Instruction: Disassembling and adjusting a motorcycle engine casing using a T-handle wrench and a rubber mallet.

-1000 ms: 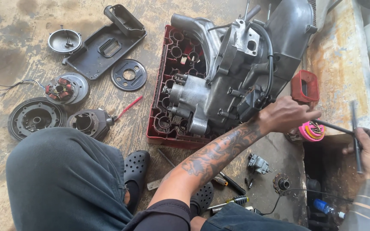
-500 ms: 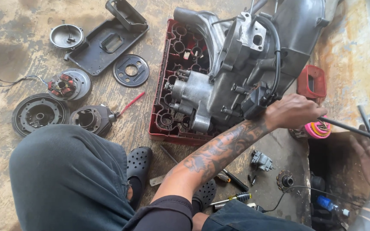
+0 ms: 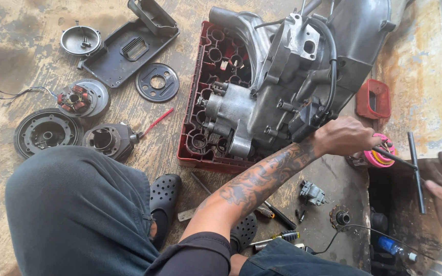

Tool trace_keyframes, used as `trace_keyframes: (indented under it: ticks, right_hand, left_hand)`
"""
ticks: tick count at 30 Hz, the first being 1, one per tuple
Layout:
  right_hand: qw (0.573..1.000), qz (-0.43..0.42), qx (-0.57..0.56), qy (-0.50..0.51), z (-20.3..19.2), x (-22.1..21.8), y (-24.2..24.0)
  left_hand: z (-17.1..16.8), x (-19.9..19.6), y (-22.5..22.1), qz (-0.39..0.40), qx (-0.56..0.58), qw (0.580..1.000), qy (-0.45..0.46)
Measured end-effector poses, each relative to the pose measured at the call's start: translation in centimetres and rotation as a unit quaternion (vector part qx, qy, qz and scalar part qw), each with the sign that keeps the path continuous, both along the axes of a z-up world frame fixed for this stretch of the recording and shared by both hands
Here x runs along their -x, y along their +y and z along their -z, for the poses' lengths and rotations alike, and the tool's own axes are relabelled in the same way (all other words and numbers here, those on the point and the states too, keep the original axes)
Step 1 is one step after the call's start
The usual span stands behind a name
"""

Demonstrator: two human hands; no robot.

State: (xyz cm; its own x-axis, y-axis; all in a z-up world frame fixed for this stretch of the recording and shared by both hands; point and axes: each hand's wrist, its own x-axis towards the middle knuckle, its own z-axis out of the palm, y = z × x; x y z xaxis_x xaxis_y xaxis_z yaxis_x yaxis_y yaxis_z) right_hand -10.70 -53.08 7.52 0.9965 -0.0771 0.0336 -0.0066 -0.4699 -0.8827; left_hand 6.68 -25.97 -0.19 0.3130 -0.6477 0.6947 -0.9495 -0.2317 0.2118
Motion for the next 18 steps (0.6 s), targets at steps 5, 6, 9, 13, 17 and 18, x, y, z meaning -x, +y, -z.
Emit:
trace_keyframes:
  ticks: [5, 6, 9, 13, 17, 18]
  right_hand:
    - [0.987, 0.011, -0.16, -0.019, 3.1, -0.3, -2.0]
    - [0.971, 0.027, -0.235, -0.032, 4.2, -0.5, -3.7]
    - [0.987, 0.027, -0.153, -0.042, 4.5, -0.9, -3.2]
    - [0.991, 0.008, -0.118, -0.069, 6.0, -2.3, -5.1]
    - [0.988, 0.146, -0.05, -0.02, 7.3, -3.6, -5.9]
    - [0.985, 0.171, -0.025, 0.005, 6.6, -3.9, -4.2]
  left_hand:
    - [-0.4, 0.0, 0.0, 0.007, -0.009, 0.999, 0.032]
    - [-0.5, -0.1, -0.1, 0.005, -0.004, 0.999, 0.045]
    - [-2.9, 0.8, 1.3, -0.012, -0.029, 0.995, 0.096]
    - [-2.7, 0.6, 0.7, -0.016, -0.038, 0.994, 0.1]
    - [-2.3, 1.1, 1.0, -0.017, 0.002, 0.999, 0.03]
    - [-2.5, 1.4, 1.5, -0.002, -0.006, 1.0, 0.016]
